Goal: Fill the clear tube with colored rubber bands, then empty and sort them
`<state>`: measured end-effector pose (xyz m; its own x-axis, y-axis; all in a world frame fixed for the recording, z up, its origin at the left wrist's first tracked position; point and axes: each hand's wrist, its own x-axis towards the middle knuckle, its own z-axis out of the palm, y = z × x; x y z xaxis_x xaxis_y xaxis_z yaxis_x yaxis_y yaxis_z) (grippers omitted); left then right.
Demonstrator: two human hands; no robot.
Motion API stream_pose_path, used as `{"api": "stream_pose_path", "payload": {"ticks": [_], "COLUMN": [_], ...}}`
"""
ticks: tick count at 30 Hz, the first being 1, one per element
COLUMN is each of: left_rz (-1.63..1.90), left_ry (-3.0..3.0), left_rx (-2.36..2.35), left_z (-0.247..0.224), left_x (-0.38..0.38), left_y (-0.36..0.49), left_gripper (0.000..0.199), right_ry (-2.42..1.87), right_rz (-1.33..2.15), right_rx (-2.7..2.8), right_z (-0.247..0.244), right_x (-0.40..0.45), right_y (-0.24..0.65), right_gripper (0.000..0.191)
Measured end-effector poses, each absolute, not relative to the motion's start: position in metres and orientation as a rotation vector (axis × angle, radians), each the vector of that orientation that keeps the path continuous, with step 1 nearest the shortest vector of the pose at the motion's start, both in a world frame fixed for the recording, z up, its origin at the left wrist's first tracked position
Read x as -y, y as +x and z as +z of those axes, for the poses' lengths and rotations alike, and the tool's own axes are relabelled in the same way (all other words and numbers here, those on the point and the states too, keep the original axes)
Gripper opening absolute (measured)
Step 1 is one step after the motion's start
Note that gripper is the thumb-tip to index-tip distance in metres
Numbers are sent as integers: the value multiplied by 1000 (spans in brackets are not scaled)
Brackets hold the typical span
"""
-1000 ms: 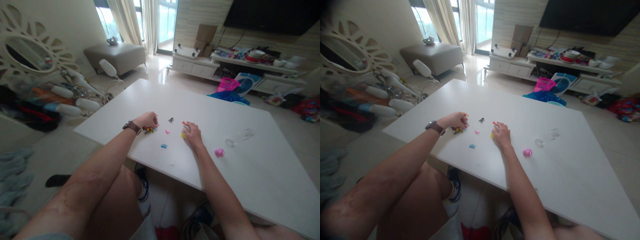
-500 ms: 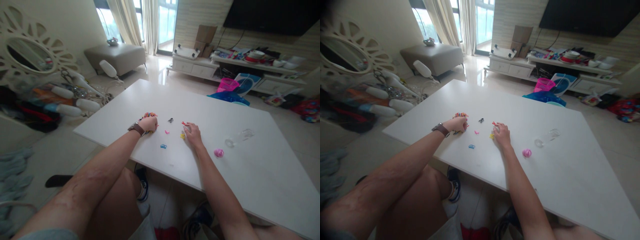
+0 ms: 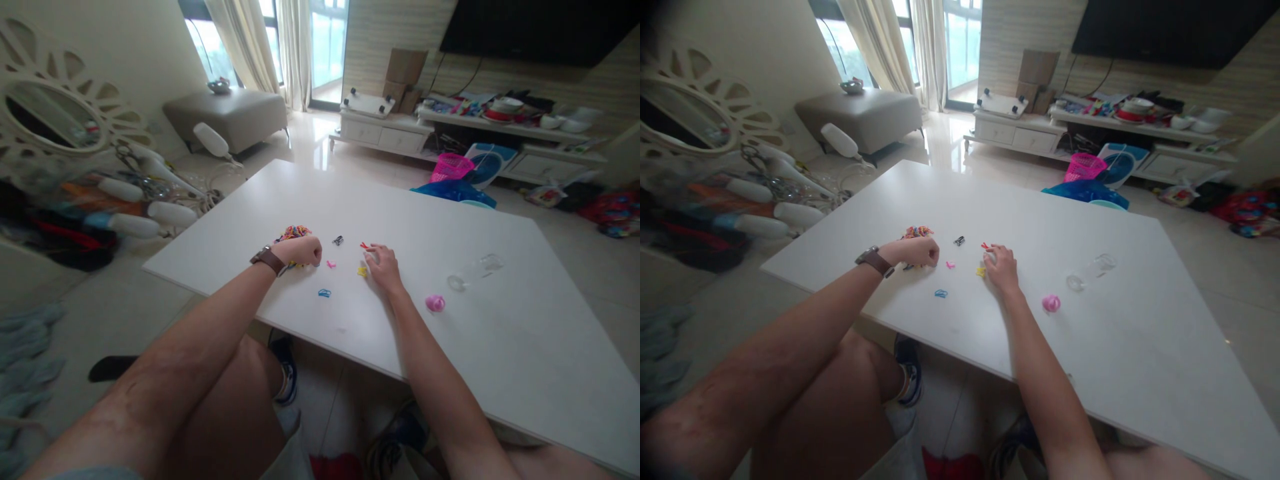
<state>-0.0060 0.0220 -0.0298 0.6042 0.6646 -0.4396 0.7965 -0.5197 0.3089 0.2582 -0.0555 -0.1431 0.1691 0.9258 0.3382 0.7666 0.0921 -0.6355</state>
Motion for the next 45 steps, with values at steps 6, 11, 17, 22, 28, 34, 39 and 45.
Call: {"api": "stream_pose_path", "payload": {"ticks": [6,11,17,22,28,34,39,45], "left_rz": [-594,-666,-655,-483,-243,-273,-313,-376], "left_ry": [2231,2274,2281,2301,2300,2239,2230,2245], "left_rx": [-901,-908,-884,-1062,-1462,-1511,-1457,-1367], "left_z": [-19,-30,-33,-17,-18,-35,-41,-47], "left_x": [3,11,11,-8,-35,-47,-53,-57], "left_y": [15,29,31,8,-26,-43,-50,-52], "left_gripper": [12,17,16,16,20,30,35,45], "right_ry": [-1723,-1738,-1732,-1717,-1689,-1670,-1667,-1665], "right_rz": [274,275,250,243,266,274,280,286], "right_rx": [1630,1634,1642,1642,1613,1592,1591,1594], "right_z": [-140,-140,-140,-142,-145,-146,-146,-147], "right_x": [57,57,57,55,53,54,53,54], "right_y": [257,257,257,258,260,260,261,261], "right_gripper": [28,26,24,25,28,27,27,26]}}
